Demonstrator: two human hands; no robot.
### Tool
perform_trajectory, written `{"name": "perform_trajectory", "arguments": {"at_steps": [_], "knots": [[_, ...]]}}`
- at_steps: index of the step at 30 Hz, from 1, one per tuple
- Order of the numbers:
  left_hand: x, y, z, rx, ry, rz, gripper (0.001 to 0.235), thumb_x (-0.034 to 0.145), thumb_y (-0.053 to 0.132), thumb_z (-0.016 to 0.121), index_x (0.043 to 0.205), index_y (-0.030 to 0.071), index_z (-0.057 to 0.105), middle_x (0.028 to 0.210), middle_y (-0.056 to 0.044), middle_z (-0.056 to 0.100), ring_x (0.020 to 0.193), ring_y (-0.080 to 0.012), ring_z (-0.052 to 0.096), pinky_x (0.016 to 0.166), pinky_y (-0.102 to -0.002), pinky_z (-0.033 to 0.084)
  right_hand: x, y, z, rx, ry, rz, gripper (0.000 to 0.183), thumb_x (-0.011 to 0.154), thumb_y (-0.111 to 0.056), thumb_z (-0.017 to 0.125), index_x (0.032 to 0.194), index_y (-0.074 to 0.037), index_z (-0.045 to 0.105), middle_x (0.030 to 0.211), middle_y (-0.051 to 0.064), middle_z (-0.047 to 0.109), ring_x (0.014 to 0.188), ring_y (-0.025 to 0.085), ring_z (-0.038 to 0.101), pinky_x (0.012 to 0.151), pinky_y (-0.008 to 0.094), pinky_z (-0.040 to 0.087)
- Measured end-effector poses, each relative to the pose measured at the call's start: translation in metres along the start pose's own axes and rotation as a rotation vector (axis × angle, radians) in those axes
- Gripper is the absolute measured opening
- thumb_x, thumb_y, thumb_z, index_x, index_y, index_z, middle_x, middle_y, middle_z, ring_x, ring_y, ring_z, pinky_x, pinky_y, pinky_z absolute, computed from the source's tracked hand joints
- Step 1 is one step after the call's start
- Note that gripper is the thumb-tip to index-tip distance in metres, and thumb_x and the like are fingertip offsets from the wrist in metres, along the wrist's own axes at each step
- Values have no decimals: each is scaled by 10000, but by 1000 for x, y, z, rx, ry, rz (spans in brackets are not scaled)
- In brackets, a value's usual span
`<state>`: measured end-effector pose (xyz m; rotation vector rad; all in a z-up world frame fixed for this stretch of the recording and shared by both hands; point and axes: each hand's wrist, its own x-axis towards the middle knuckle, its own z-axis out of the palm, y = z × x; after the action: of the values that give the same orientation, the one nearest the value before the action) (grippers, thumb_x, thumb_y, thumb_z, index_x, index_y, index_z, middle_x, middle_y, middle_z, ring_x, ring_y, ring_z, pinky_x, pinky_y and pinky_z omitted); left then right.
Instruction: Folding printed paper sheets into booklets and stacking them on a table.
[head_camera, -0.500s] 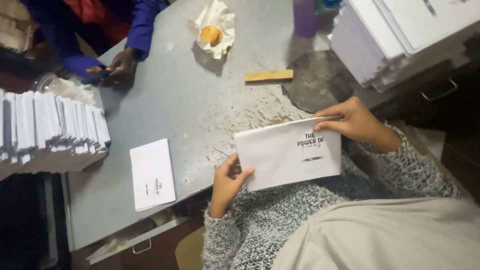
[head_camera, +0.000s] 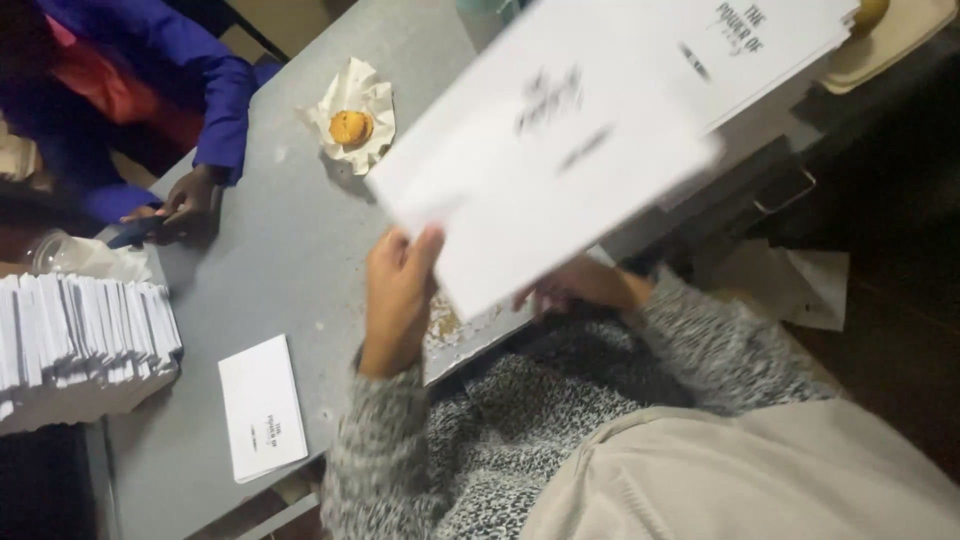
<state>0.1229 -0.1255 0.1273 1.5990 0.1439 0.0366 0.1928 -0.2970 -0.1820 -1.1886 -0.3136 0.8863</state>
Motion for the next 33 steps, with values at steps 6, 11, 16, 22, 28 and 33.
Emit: {"name": "perform_trajectory", "arguments": {"at_steps": [6,11,16,22,28,33], "knots": [[128,-55,94,-273,-180,65,399,974,357,677,1115,-10,609,860,-28,706,685,-68,697,559,-209,600,2,8,23,-120,-188,-148,306,1050,-239,555,1264,-26,598,1052,217,765,783,265,778,470,237,585],[161,-49,160,-116,-146,-128,447,841,354,680,1083,-21,645,1004,-143,740,874,-215,715,709,-342,635,-7,-18,32,-200,-73,-12,359,984,-363,575,1138,-47,652,991,153,790,719,239,784,465,280,561],[166,-48,168,166,-87,-100,439,828,447,677,993,42,647,634,13,603,569,-81,596,493,-241,557,-11,-23,35,-121,-16,51,401,949,-414,616,1095,-42,646,910,157,771,679,235,770,480,293,592],[154,-20,164,456,-105,-93,378,903,464,602,816,104,524,527,-8,591,443,-133,685,446,-204,561,-15,-39,38,-227,-12,125,489,937,-449,583,1206,-44,639,966,181,782,695,239,772,552,314,620],[141,-7,164,500,-114,-91,421,855,482,604,763,77,537,536,-107,669,423,-169,704,387,-228,584,-12,-38,38,-221,-33,135,277,1011,-267,543,1077,-2,591,987,210,769,696,272,775,510,334,622],[138,-10,158,660,-126,57,461,874,544,516,672,131,476,459,-50,673,379,-117,686,520,-228,593,-24,-58,43,-241,-39,120,394,961,-423,537,1007,-34,582,1008,168,769,757,266,784,544,302,621]]}}
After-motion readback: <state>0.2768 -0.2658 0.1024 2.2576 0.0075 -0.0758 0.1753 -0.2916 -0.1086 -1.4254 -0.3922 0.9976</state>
